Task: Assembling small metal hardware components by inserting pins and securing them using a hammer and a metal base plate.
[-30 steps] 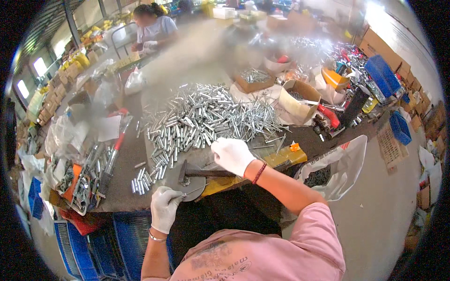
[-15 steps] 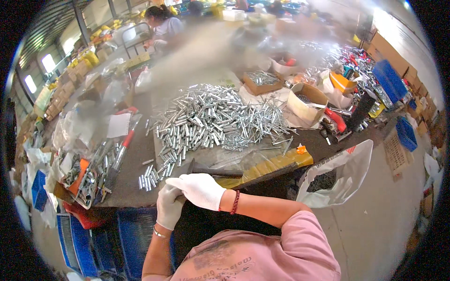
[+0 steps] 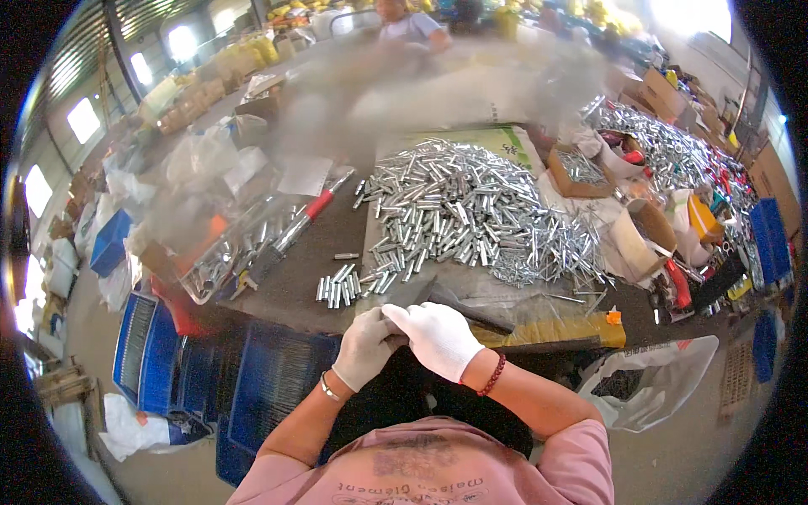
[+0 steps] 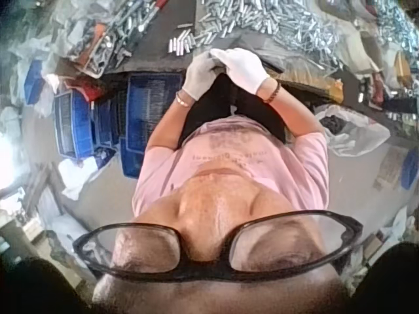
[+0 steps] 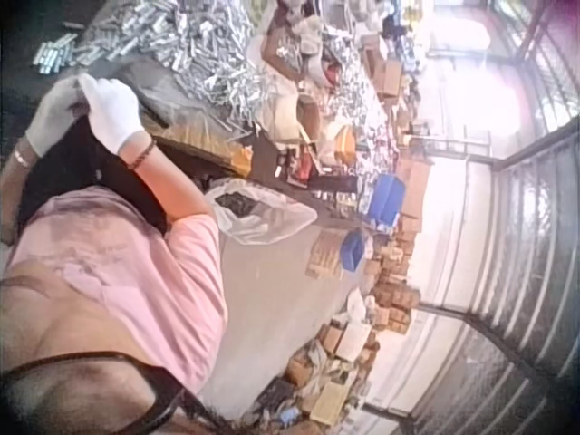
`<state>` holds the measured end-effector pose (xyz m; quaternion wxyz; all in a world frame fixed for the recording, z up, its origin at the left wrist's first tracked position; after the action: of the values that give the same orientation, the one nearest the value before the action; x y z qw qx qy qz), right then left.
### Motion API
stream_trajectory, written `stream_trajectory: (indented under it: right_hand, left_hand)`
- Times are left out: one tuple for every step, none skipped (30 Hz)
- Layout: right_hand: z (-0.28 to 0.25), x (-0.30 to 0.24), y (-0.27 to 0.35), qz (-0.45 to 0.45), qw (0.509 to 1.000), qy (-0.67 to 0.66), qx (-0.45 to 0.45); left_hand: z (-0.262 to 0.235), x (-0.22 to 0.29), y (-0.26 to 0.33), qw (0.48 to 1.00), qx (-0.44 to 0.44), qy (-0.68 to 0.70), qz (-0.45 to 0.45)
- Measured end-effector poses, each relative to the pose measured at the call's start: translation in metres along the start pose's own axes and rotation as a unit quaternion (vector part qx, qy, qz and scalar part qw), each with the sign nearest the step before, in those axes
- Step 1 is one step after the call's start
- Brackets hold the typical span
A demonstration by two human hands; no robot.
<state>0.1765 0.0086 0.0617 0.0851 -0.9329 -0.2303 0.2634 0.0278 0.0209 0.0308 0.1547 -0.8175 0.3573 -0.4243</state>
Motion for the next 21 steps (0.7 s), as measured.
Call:
stream_trajectory:
  right_hand:
    - [0.001,-0.001,0.0,0.001,1.0,0.013,-0.012]
    - [0.0,-0.002,0.0,-0.003,1.0,0.011,-0.014]
    - [0.0,-0.003,0.0,-0.002,1.0,0.016,-0.021]
    - [0.0,-0.003,0.0,-0.002,0.999,0.021,-0.029]
    - [0.0,-0.004,-0.001,-0.006,0.999,0.019,-0.03]
    - [0.001,-0.003,-0.001,0.002,0.999,0.034,-0.039]
    - [0.002,-0.004,-0.003,0.008,0.998,0.048,-0.047]
    - [0.001,-0.008,-0.005,0.003,0.998,0.046,-0.048]
    - [0.002,-0.009,-0.007,0.016,0.996,0.067,-0.062]
    - [0.003,-0.009,-0.008,0.029,0.993,0.087,-0.075]
    - [0.006,-0.008,-0.008,0.025,0.993,0.085,-0.076]
    - [0.007,-0.007,-0.007,0.021,0.994,0.087,-0.061]
    - [0.008,-0.006,-0.006,0.018,0.995,0.091,-0.046]
    - [0.008,-0.007,-0.005,0.014,0.995,0.09,-0.045]
    - [0.006,-0.008,-0.003,0.008,0.996,0.079,-0.029]
    - [0.004,-0.008,0.001,0.003,0.998,0.069,-0.013]
    - [0.006,-0.006,0.005,-0.007,0.998,0.058,0.003]
    - [0.005,-0.005,0.005,-0.009,0.998,0.057,0.003]
    - [0.004,-0.004,0.007,-0.002,0.999,0.045,0.019]
    - [0.002,-0.002,0.009,0.004,0.999,0.033,0.036]
    - [-0.002,-0.001,0.013,0.012,0.998,0.024,0.052]
  left_hand:
    - [0.001,-0.002,0.001,1.0,-0.008,-0.004,0.001]
    - [0.002,-0.003,0.003,1.0,-0.016,-0.008,0.002]
    - [0.001,-0.003,0.004,1.0,-0.014,-0.012,-0.001]
    - [0.001,-0.003,0.003,1.0,-0.015,-0.009,0.005]
    - [0.001,-0.003,0.002,1.0,-0.015,-0.007,0.012]
    - [0.001,-0.001,0.001,1.0,-0.016,-0.002,0.016]
    - [0.0,-0.003,0.001,1.0,-0.013,-0.006,0.013]
    - [0.001,-0.004,0.001,1.0,-0.016,-0.007,0.013]
    - [0.001,-0.005,0.001,1.0,-0.019,-0.007,0.014]
    - [-0.002,-0.002,-0.001,1.0,-0.012,0.009,0.011]
    - [-0.001,-0.002,-0.001,1.0,-0.01,0.005,0.008]
    - [0.0,-0.003,0.0,1.0,-0.007,0.003,0.009]
    - [0.001,-0.004,0.0,1.0,-0.004,0.002,0.011]
    - [0.001,-0.007,0.0,1.0,-0.005,0.002,0.01]
    - [-0.001,-0.008,0.0,1.0,-0.004,-0.001,0.01]
    - [0.0,-0.007,0.001,1.0,-0.006,-0.006,0.012]
    - [0.001,-0.007,0.001,1.0,-0.009,-0.011,0.015]
    - [0.001,-0.008,0.0,1.0,-0.008,-0.012,0.015]
    - [0.001,-0.009,0.0,1.0,-0.013,-0.004,0.02]
    - [0.002,-0.009,0.0,1.0,-0.018,0.004,0.025]
    - [0.002,-0.01,0.004,1.0,-0.019,0.003,0.025]
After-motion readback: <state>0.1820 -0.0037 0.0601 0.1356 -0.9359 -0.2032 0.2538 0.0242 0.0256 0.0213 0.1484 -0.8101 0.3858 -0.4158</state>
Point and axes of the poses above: each hand's wrist, its own y-axis away from the middle knuckle, its own z-axis out of the palm, x = y × z, the point moved 5 cm from there along -y, towards the middle knuckle, and after that the axes turned 7 degrees about z, right-handed, at the moved point
